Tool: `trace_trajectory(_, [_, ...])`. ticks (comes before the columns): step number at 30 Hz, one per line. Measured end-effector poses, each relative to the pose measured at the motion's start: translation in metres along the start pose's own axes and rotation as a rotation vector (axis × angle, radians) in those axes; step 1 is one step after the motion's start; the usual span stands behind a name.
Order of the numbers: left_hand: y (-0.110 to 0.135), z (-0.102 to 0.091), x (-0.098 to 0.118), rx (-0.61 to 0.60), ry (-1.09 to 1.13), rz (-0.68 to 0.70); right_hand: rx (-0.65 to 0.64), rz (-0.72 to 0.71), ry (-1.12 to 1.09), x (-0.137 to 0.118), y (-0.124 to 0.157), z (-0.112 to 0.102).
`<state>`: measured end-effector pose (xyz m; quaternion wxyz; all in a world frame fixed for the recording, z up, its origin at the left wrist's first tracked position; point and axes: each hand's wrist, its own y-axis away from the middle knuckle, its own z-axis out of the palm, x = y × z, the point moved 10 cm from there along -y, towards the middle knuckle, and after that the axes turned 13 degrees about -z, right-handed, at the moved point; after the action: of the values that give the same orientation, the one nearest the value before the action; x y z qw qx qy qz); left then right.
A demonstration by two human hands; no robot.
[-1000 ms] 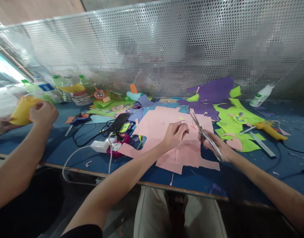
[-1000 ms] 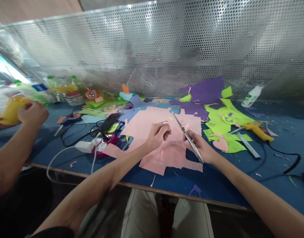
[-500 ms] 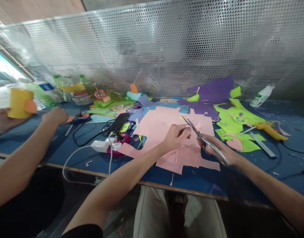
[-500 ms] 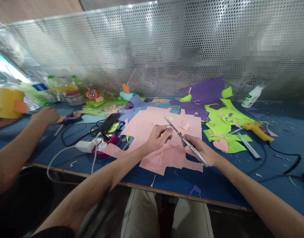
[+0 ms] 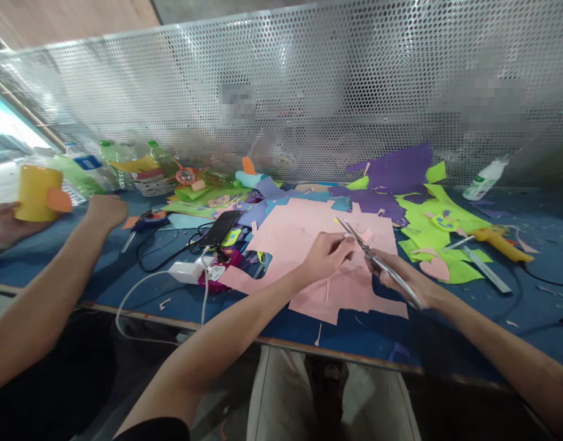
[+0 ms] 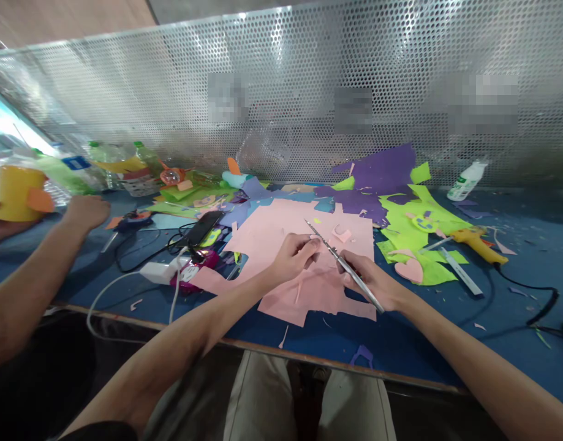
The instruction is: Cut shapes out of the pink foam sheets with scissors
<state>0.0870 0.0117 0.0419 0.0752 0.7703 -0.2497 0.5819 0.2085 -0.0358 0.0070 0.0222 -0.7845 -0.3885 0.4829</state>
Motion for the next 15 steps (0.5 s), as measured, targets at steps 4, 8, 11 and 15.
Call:
trace_trajectory(4, [0.001,0.002,0.000,-0.018,0.016,-0.016,0.001,-0.005,-0.018,-0.002,0.000,0.000])
trace_trajectory(8, [0.002,0.001,0.002,-0.002,0.047,-0.013,-0.003,-0.012,-0.044,0.003,0.001,0.002])
trace_trajectory(11, [0.002,0.002,0.002,-0.010,0.054,-0.004,-0.014,-0.009,-0.055,0.007,0.002,0.003])
trace_trajectory(15, [0.001,0.001,0.001,0.002,0.010,-0.007,-0.019,-0.003,-0.067,0.007,0.003,0.004])
